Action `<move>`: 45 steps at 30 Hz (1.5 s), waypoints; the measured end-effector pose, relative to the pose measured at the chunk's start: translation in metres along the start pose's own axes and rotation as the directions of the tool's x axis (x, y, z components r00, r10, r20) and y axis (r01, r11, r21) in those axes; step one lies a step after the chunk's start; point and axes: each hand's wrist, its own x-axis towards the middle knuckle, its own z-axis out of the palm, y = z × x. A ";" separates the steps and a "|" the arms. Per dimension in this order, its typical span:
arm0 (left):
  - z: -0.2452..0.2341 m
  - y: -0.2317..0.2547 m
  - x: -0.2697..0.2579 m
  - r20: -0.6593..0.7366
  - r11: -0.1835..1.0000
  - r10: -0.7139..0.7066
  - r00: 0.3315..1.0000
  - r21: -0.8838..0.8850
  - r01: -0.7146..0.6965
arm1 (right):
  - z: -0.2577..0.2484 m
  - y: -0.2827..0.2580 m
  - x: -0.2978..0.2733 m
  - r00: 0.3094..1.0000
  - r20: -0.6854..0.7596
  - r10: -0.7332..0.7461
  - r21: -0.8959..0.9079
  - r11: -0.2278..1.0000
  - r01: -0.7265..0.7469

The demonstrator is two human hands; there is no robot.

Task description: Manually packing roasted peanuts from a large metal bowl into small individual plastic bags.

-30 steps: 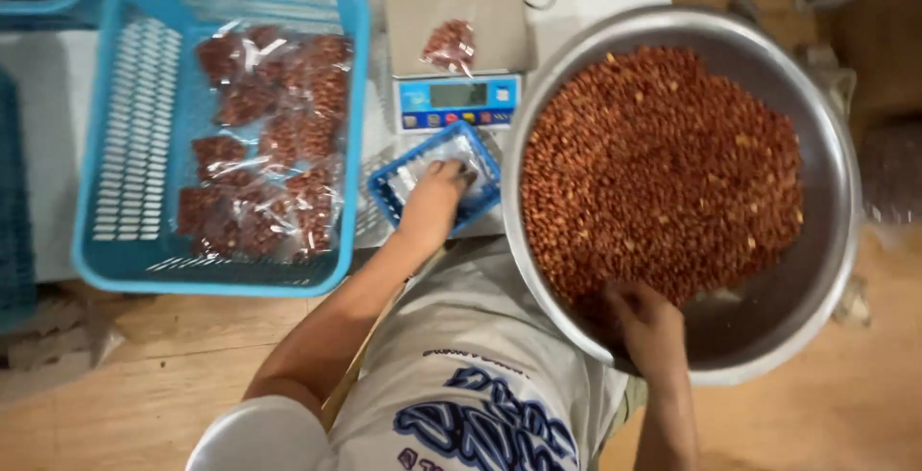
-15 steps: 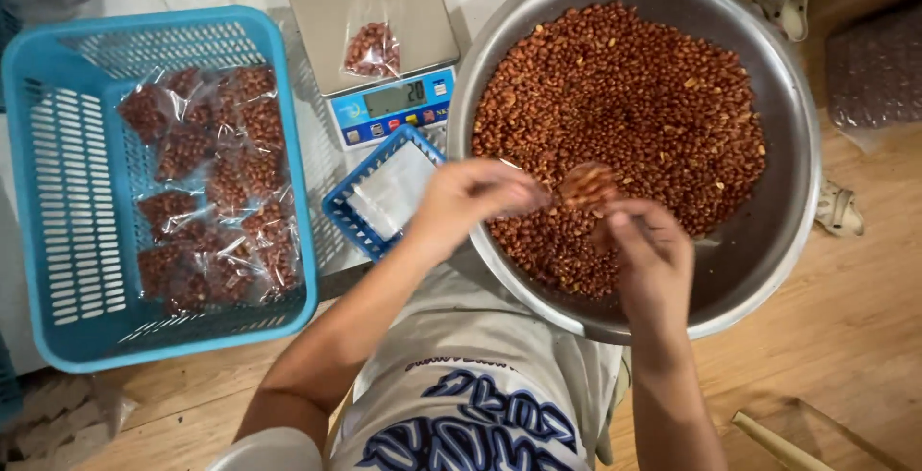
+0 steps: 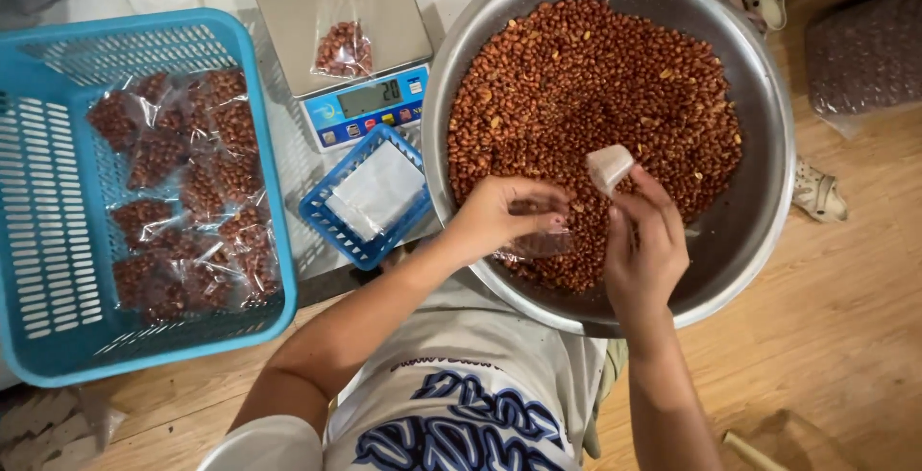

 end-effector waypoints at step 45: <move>-0.116 0.123 0.013 -0.441 0.978 0.099 0.892 -0.124 -0.169 | 0.017 0.006 0.039 0.812 0.484 0.328 0.282 0.820 -0.499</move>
